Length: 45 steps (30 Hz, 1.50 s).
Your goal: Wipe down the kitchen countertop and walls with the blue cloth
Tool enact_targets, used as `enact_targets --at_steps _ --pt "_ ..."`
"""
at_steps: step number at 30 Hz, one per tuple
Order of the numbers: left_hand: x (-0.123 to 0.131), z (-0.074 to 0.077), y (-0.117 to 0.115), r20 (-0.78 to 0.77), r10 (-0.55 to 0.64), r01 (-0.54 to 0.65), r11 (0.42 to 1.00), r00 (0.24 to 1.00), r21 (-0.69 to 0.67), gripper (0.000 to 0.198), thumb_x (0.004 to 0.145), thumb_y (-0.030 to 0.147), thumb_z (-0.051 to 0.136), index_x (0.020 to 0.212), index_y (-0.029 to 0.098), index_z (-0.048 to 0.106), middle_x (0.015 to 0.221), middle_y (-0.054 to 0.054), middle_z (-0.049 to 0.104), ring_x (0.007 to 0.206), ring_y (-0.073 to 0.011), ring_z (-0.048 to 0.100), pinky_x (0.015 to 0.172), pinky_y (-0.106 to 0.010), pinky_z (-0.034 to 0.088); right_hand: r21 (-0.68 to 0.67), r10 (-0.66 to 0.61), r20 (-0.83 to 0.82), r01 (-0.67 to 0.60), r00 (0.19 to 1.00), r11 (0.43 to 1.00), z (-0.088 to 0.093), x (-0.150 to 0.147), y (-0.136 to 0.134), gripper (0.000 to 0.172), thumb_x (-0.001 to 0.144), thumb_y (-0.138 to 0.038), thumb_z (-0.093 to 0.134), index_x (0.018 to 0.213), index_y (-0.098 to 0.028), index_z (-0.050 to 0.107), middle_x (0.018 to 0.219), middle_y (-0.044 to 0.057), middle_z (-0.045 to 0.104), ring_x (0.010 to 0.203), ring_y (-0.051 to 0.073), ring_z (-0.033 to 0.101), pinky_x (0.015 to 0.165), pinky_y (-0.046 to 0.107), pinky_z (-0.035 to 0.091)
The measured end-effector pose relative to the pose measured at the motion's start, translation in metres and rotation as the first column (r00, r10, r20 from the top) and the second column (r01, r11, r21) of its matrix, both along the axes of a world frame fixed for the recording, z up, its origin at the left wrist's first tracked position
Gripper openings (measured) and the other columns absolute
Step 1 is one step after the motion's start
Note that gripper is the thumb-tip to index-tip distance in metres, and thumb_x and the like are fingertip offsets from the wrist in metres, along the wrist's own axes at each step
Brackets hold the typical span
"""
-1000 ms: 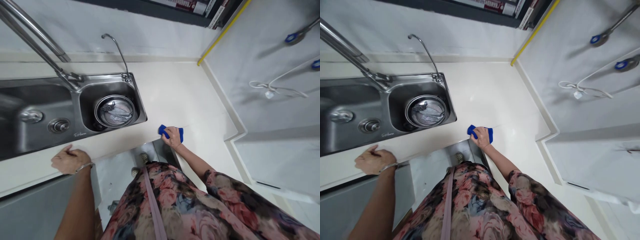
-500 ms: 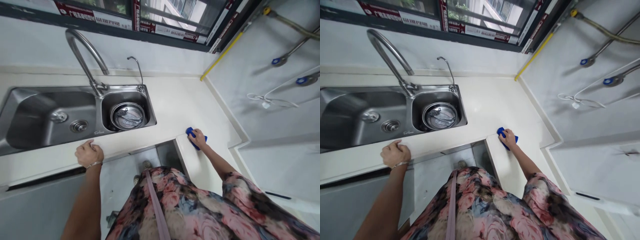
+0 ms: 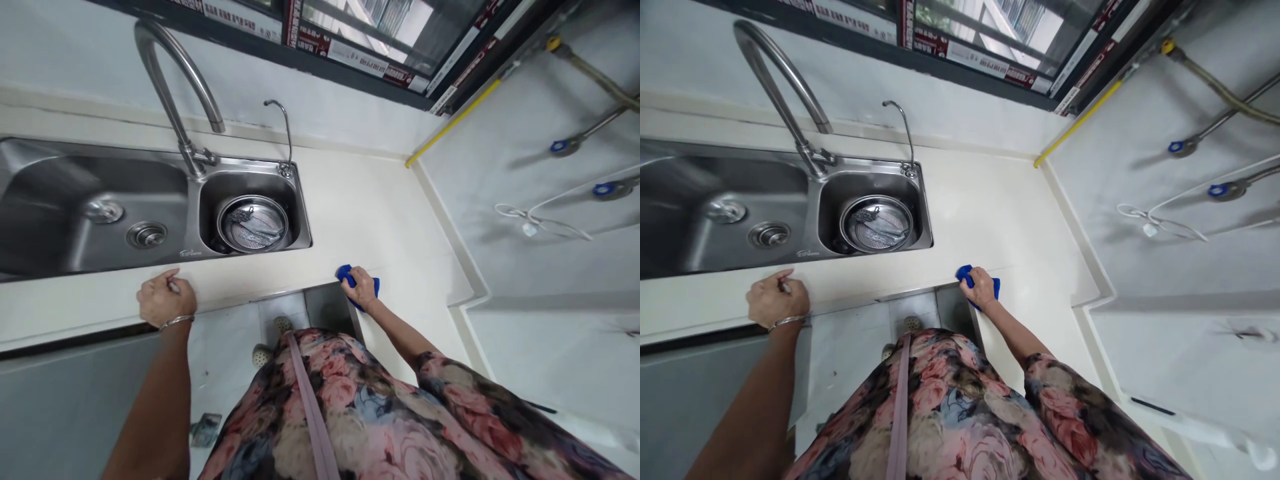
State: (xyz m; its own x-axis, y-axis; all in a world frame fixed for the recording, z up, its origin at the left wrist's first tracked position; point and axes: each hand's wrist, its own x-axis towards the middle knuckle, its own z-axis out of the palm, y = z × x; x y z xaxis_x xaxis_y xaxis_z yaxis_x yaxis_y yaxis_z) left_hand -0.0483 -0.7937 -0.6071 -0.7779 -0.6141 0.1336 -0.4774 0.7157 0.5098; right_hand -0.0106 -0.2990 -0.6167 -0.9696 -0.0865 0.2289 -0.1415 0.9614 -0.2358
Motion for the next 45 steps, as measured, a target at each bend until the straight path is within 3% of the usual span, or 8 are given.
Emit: enact_targets --at_steps 4,9,13,25,32,36,40,45 --pt "-0.001 -0.002 0.0 -0.008 0.029 -0.029 0.999 1.0 -0.027 0.037 0.094 0.03 0.051 0.12 0.02 0.076 0.108 -0.01 0.062 0.095 -0.0245 0.05 0.077 -0.036 0.037 0.001 -0.052 0.02 0.052 0.998 0.999 0.006 -0.008 0.034 0.025 0.086 -0.033 0.059 0.104 -0.022 0.073 0.104 0.01 0.07 0.1 0.024 0.063 0.093 0.037 0.053" --pt "-0.003 -0.008 0.001 -0.028 0.065 -0.068 0.994 0.997 -0.089 0.035 0.086 0.023 0.056 0.114 0.023 0.077 0.103 -0.008 0.063 0.093 -0.0234 0.051 0.076 -0.033 0.04 0.042 -0.37 -0.041 0.372 0.928 0.927 0.025 -0.005 0.112 0.042 0.092 -0.039 0.046 0.112 -0.014 0.074 0.116 0.02 0.068 0.112 0.034 0.058 0.098 0.054 0.046" --pt "-0.003 -0.008 0.002 -0.028 0.071 -0.073 0.993 0.997 -0.098 0.034 0.088 0.023 0.056 0.113 0.023 0.078 0.103 -0.008 0.065 0.094 -0.0231 0.052 0.075 -0.033 0.039 0.153 -0.4 -0.02 0.398 0.916 0.904 0.02 0.014 0.124 0.053 0.1 -0.045 0.037 0.135 -0.016 0.065 0.142 0.018 0.061 0.132 0.033 0.051 0.109 0.053 0.038" --pt "-0.002 -0.009 0.004 -0.023 0.094 -0.093 0.995 0.995 0.019 0.03 0.093 0.02 0.054 0.113 0.016 0.076 0.104 -0.009 0.061 0.098 -0.0231 0.049 0.087 -0.037 0.04 0.162 0.031 0.107 -0.048 0.994 0.986 0.019 -0.111 -0.058 0.067 0.103 -0.048 0.037 0.156 -0.008 0.042 0.165 0.016 0.039 0.154 0.033 0.028 0.125 0.054 0.016" --pt "0.001 -0.018 -0.002 -0.076 0.057 -0.054 0.998 0.995 0.042 0.027 0.092 0.02 0.059 0.112 0.017 0.076 0.096 -0.007 0.06 0.094 -0.022 0.047 0.083 -0.035 0.037 0.044 0.348 0.164 -0.36 0.923 0.932 0.018 -0.089 -0.183 0.062 0.103 -0.043 0.046 0.156 -0.011 0.044 0.162 0.012 0.045 0.151 0.031 0.033 0.126 0.05 0.017" --pt "0.003 -0.014 -0.001 -0.086 0.036 -0.037 0.999 0.996 -0.003 0.03 0.092 0.021 0.055 0.113 0.019 0.077 0.098 -0.009 0.064 0.093 -0.0235 0.05 0.08 -0.034 0.038 0.007 0.482 0.132 -0.487 0.866 0.873 0.021 -0.072 -0.212 0.058 0.104 -0.039 0.046 0.156 -0.014 0.045 0.163 0.01 0.043 0.152 0.03 0.031 0.126 0.05 0.018" --pt "0.005 -0.012 -0.001 -0.066 0.028 -0.03 0.999 0.997 -0.038 0.034 0.092 0.024 0.052 0.112 0.021 0.078 0.101 -0.012 0.066 0.097 -0.0266 0.054 0.079 -0.034 0.039 0.032 0.694 0.146 -0.704 0.705 0.709 0.03 -0.052 -0.168 0.054 0.106 -0.039 0.045 0.157 -0.02 0.045 0.162 0.007 0.045 0.153 0.025 0.032 0.128 0.051 0.015" --pt "0.008 -0.013 -0.001 -0.052 0.032 -0.033 0.999 0.998 -0.025 0.034 0.092 0.026 0.05 0.111 0.021 0.079 0.101 -0.012 0.067 0.099 -0.027 0.056 0.08 -0.035 0.04 0.167 0.637 0.172 -0.659 0.752 0.733 0.039 -0.035 -0.037 0.059 0.106 -0.038 0.044 0.163 -0.026 0.032 0.161 0.007 0.046 0.151 0.028 0.037 0.127 0.066 0.002"
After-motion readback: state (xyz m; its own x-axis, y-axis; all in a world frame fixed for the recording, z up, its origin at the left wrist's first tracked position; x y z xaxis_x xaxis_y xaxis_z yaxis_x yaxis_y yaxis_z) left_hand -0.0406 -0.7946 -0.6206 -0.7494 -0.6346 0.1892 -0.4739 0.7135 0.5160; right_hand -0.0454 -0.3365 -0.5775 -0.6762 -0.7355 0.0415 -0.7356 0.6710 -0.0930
